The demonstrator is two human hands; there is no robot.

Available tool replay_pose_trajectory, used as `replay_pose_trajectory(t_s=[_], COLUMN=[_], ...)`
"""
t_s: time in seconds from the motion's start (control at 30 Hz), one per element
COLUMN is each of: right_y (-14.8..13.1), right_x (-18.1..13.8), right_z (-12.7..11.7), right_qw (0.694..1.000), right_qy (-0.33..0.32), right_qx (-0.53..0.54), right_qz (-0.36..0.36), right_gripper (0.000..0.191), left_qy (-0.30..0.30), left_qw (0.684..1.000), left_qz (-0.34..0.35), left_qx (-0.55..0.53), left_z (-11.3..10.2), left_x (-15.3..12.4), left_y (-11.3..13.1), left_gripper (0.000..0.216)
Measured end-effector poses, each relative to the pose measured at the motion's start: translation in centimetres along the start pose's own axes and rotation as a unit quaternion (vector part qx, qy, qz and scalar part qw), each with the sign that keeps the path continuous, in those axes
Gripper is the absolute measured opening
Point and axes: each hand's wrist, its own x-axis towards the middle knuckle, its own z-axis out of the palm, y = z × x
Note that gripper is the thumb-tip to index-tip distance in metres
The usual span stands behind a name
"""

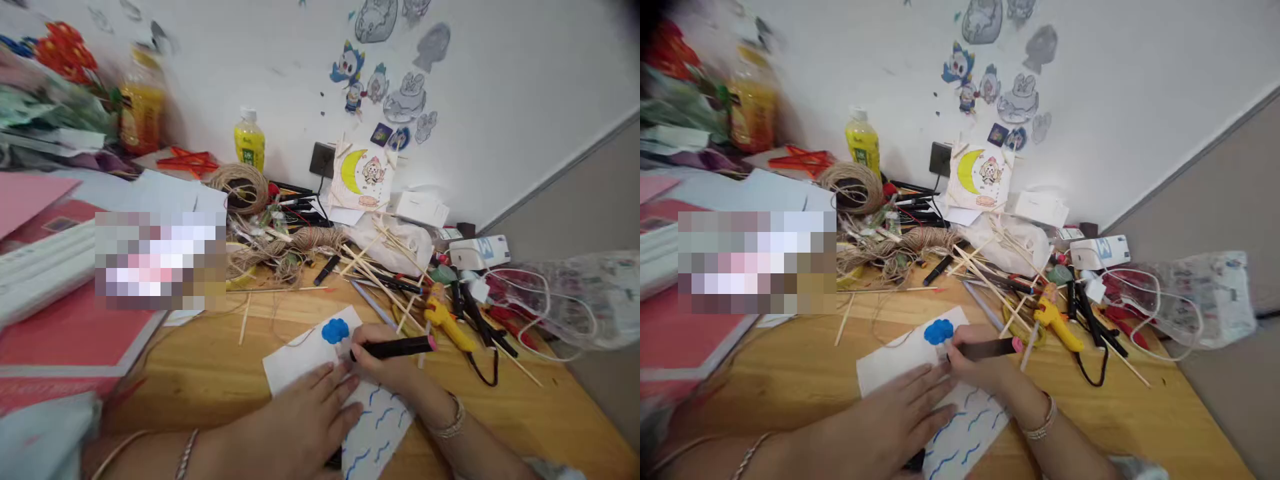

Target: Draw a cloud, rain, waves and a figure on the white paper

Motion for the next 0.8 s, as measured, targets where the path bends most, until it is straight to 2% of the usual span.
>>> replay_pose_trajectory(t_s=[0.5,0.8], right_y=[-0.04,0.26], right_x=[-0.15,-0.25], right_z=[-0.47,-0.39], right_qw=[1.000,1.000], right_qy=[-0.018,-0.009], right_qx=[0.004,0.017], right_qz=[0.025,-0.002], right_gripper=[0.023,0.024], left_qy=[0.009,0.003], left_qw=[1.000,1.000], left_qz=[-0.007,-0.011], left_qx=[0.001,-0.004], left_z=[-0.01,-0.18], left_x=[0.08,0.04], left_y=[0.00,0.10], left_gripper=[0.057,0.058])
